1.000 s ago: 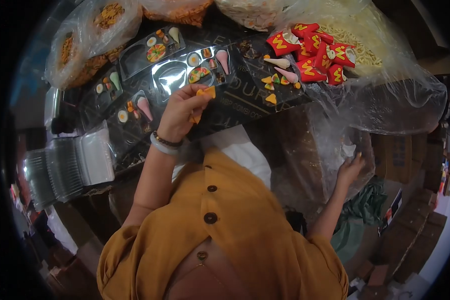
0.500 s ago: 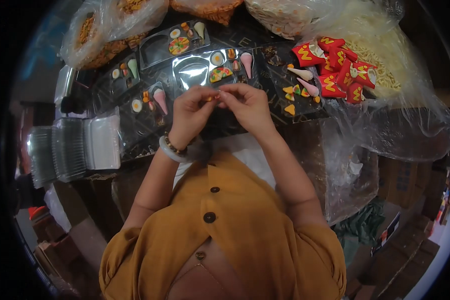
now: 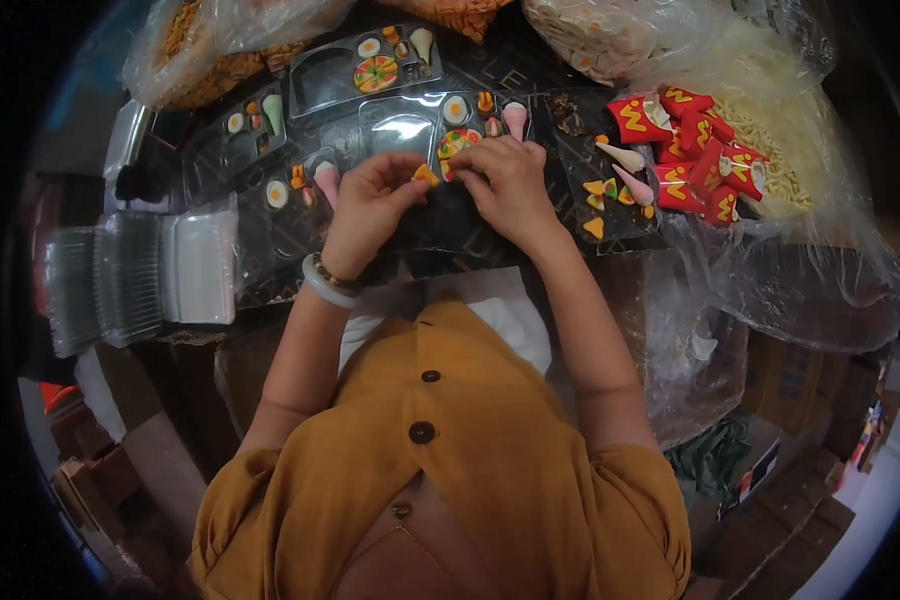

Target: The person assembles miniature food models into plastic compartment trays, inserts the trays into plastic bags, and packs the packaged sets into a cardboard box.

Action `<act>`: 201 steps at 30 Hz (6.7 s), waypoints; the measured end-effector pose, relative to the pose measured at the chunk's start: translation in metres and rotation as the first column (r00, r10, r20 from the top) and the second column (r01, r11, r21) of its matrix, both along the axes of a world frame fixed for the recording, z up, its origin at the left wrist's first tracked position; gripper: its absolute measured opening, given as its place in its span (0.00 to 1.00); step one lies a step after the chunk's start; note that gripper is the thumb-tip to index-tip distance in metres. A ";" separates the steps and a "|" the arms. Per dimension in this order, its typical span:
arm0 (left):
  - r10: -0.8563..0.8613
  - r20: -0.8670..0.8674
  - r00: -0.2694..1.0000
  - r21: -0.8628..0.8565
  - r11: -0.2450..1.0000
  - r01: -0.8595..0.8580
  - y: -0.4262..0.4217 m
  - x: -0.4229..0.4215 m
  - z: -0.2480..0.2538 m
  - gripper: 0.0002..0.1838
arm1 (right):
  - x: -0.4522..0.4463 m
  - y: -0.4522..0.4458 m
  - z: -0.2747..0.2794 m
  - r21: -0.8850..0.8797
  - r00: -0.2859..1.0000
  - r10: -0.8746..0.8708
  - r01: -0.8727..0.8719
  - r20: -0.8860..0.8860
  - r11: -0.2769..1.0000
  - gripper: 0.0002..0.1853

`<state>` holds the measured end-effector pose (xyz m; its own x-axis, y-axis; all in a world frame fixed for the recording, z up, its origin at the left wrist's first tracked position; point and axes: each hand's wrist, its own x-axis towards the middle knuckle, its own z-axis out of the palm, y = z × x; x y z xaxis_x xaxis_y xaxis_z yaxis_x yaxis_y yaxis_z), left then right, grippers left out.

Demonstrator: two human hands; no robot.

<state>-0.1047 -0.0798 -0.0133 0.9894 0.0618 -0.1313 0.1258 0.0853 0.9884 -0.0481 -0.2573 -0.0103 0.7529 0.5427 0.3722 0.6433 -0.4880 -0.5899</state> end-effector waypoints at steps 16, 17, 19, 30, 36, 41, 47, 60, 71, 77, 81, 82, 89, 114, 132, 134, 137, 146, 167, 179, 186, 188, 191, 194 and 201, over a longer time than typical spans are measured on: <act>-0.056 0.061 0.997 0.121 0.992 0.048 -0.009 0.010 0.006 0.08 | -0.010 0.000 0.011 0.254 0.842 -0.061 0.229 -0.536 0.940 0.06; -0.050 0.160 0.986 0.305 0.952 -0.001 -0.007 0.014 0.002 0.07 | -0.008 0.000 0.010 0.249 0.825 -0.101 0.282 -0.556 0.927 0.06; -0.061 0.255 0.965 0.472 0.879 -0.069 -0.007 0.020 0.003 0.07 | -0.005 -0.002 0.005 0.278 0.824 -0.087 0.285 -0.559 0.917 0.06; -0.082 0.195 0.977 0.617 0.785 -0.058 -0.006 0.035 -0.003 0.07 | 0.003 -0.007 0.010 0.190 0.880 -0.141 0.250 -0.454 0.949 0.06; -0.184 0.250 0.951 0.733 0.678 -0.062 -0.006 0.034 -0.004 0.08 | -0.001 -0.005 0.016 -0.077 0.949 -0.287 0.279 -0.127 0.957 0.07; -0.189 0.231 0.954 0.721 0.692 -0.037 -0.005 0.034 -0.003 0.08 | 0.006 -0.016 0.027 -0.111 0.976 -0.135 0.156 0.173 0.982 0.05; -0.227 0.244 0.943 0.757 0.653 -0.039 -0.004 0.038 -0.005 0.07 | 0.015 -0.015 0.016 -0.270 0.970 0.036 0.031 0.239 0.962 0.04; 0.194 -0.098 0.976 -0.138 0.969 -0.206 -0.005 0.036 0.012 0.14 | -0.001 -0.037 0.014 0.221 0.942 -0.337 0.328 0.000 0.918 0.08; -0.024 -0.435 0.900 -0.827 0.407 -0.389 -0.005 0.039 0.011 0.14 | -0.019 -0.029 -0.010 -0.066 0.890 -0.281 0.324 0.358 0.944 0.12; 0.071 -0.184 0.980 -0.173 0.980 -0.104 -0.025 0.033 0.019 0.10 | 0.003 -0.020 0.003 -0.094 0.924 -0.249 0.287 0.289 0.953 0.07; -0.161 0.314 0.936 0.617 0.784 -0.072 -0.029 0.039 0.000 0.05 | 0.012 -0.017 0.011 -0.258 0.954 -0.129 0.201 0.272 0.945 0.03; -0.250 0.338 0.907 0.747 0.657 -0.097 -0.032 0.040 0.001 0.03 | 0.013 -0.017 0.012 -0.328 0.956 -0.095 0.187 0.277 0.926 0.03; -0.346 0.251 0.904 0.854 0.519 -0.039 -0.036 0.041 0.003 0.04 | 0.019 -0.011 -0.001 -0.371 0.884 -0.077 0.270 0.461 0.888 0.05; -0.007 -0.248 0.969 -0.687 0.707 -0.170 -0.017 0.042 0.021 0.13 | -0.093 -0.089 0.045 0.166 0.906 -0.378 0.409 -0.188 0.897 0.09; -0.065 -0.287 0.956 -0.790 0.580 -0.198 -0.028 -0.006 0.019 0.13 | -0.031 0.018 0.013 0.529 0.740 0.101 0.372 -0.665 0.763 0.07; 0.002 -0.284 0.959 -0.665 0.721 -0.198 -0.029 -0.009 0.020 0.12 | -0.030 0.015 0.018 0.493 0.743 0.101 0.330 -0.662 0.805 0.07; -0.014 -0.308 0.951 -0.562 0.809 -0.170 -0.026 -0.008 0.023 0.12 | -0.026 0.010 0.023 0.487 0.704 0.125 0.341 -0.699 0.804 0.08; -0.080 0.255 0.964 0.635 0.766 -0.104 -0.013 0.019 0.000 0.04 | -0.010 0.008 -0.008 0.154 0.944 -0.304 0.322 -0.127 0.934 0.04; -0.132 0.214 0.968 0.791 0.605 -0.093 -0.017 0.033 0.001 0.05 | -0.010 0.005 0.002 -0.176 0.951 -0.189 0.235 0.244 0.956 0.09; -0.179 0.144 0.973 0.820 0.572 -0.017 -0.012 0.043 -0.002 0.10 | 0.011 0.003 0.021 -0.366 0.988 -0.068 0.116 0.141 0.923 0.14; -0.142 -0.151 0.978 -0.451 0.890 0.060 0.029 0.038 0.015 0.22 | 0.026 0.027 0.023 0.074 0.971 -0.011 0.029 -0.238 0.997 0.13; -0.146 -0.126 0.981 -0.425 0.901 0.080 0.041 0.038 0.021 0.23 | 0.034 0.038 0.023 0.199 0.947 0.076 -0.013 -0.313 0.980 0.12; -0.113 -0.089 0.990 -0.239 0.967 0.089 0.065 0.043 0.030 0.23 | 0.055 0.051 0.023 0.129 0.987 -0.107 0.122 -0.116 0.984 0.11; 0.000 -0.103 0.995 0.137 0.991 0.014 0.096 0.066 0.023 0.16 | 0.077 0.057 0.015 -0.073 0.982 -0.177 0.182 0.072 0.981 0.10; -0.013 0.217 0.976 0.783 0.600 -0.166 0.137 0.097 0.002 0.09 | 0.101 0.075 0.002 -0.258 0.958 -0.096 0.168 0.270 0.951 0.04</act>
